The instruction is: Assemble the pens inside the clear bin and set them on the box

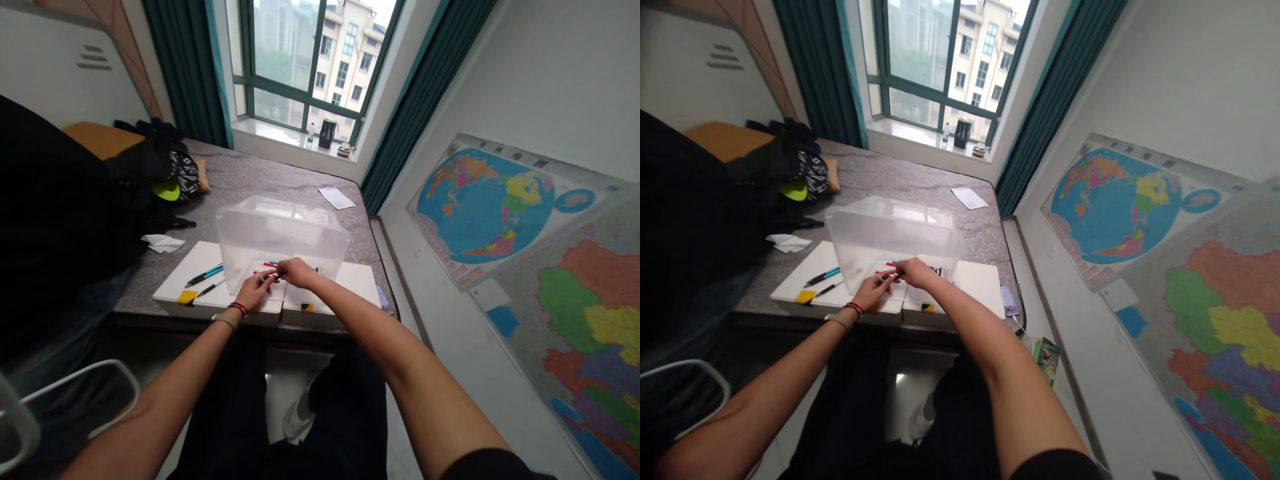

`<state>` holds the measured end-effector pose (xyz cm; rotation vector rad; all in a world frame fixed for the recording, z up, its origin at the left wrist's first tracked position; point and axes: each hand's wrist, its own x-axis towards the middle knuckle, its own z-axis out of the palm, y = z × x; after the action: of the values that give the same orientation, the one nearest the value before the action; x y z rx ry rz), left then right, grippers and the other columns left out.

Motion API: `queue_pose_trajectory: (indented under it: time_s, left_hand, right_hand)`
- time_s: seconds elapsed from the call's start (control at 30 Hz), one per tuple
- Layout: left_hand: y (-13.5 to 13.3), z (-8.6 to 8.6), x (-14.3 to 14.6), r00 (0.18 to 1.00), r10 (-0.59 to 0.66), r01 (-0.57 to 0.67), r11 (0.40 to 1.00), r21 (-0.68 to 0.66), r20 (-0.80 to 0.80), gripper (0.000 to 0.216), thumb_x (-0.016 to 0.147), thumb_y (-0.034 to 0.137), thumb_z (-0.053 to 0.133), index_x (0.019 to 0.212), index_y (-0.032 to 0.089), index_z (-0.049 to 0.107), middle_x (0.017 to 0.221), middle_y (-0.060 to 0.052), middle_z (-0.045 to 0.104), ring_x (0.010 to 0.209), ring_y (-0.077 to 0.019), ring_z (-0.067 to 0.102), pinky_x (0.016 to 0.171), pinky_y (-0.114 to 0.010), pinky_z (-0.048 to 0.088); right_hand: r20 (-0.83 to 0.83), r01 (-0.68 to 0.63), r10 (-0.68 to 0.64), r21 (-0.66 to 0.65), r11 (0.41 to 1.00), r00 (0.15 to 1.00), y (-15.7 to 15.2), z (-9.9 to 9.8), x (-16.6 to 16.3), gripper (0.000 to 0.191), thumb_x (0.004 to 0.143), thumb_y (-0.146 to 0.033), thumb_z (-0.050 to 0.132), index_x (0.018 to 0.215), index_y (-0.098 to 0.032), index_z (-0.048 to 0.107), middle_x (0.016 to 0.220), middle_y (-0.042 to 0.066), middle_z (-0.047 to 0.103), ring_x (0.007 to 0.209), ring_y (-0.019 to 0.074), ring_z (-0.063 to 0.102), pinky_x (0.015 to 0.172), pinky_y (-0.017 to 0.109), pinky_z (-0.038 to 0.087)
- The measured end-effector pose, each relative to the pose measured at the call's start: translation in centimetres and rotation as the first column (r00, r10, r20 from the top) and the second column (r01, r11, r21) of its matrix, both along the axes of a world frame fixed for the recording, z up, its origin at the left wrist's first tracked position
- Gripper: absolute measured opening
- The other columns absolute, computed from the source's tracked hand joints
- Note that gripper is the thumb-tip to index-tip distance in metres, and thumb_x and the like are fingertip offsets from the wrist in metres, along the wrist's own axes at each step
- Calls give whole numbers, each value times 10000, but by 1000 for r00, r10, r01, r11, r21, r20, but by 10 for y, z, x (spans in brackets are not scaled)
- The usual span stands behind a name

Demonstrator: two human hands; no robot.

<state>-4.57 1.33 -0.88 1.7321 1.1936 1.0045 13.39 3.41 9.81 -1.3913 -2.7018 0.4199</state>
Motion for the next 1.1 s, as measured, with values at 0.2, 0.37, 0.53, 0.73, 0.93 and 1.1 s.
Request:
queue_pose_trajectory:
  time_s: [0.2,0.37,0.53,0.73,0.93,1.1]
  left_hand:
    - [3,-8,-1,999,16,-16,1000,12,-39,511,846,584,512,1094,175,692,780,-54,744,739,-201,680,761,-308,498]
    - [4,-5,0,999,36,-36,999,-31,8,516,810,612,544,1008,162,703,797,-69,740,668,-180,648,699,-294,505]
    - [1,1,2,992,56,-45,995,-93,116,521,788,612,582,1023,157,672,997,-101,733,629,-147,624,659,-287,519]
    - [1,0,1,986,66,-53,995,-88,155,542,806,636,552,1008,147,668,986,-115,729,685,-160,644,682,-292,528]
    - [1,-2,1,978,63,-43,994,-102,200,522,828,629,531,976,145,658,1015,-123,719,729,-162,662,713,-300,535]
    - [2,-2,1,977,46,-26,995,-97,209,534,816,636,543,993,145,655,938,-108,730,780,-183,675,758,-324,537]
  right_hand:
    - [110,-112,113,-17,994,987,7,6,-11,189,814,-214,681,999,-178,679,964,80,728,896,206,657,690,224,404]
    - [98,-106,104,15,994,990,16,19,-3,311,824,-337,693,1077,-159,661,1040,113,713,950,226,653,737,248,444]
    - [258,80,-88,39,996,962,32,49,21,287,814,-276,687,1078,-163,689,1103,145,690,996,250,652,789,290,492]
    - [502,100,-51,-71,992,863,34,55,27,338,707,-171,764,1037,-120,720,1073,179,700,944,255,690,781,285,534]
    - [542,102,-90,7,995,835,38,43,31,310,766,-114,673,1073,-81,707,1068,222,697,969,274,693,782,303,549]
    - [507,84,-39,-65,994,861,34,33,27,250,807,-148,630,1038,-123,724,1098,188,699,977,266,692,791,304,547]
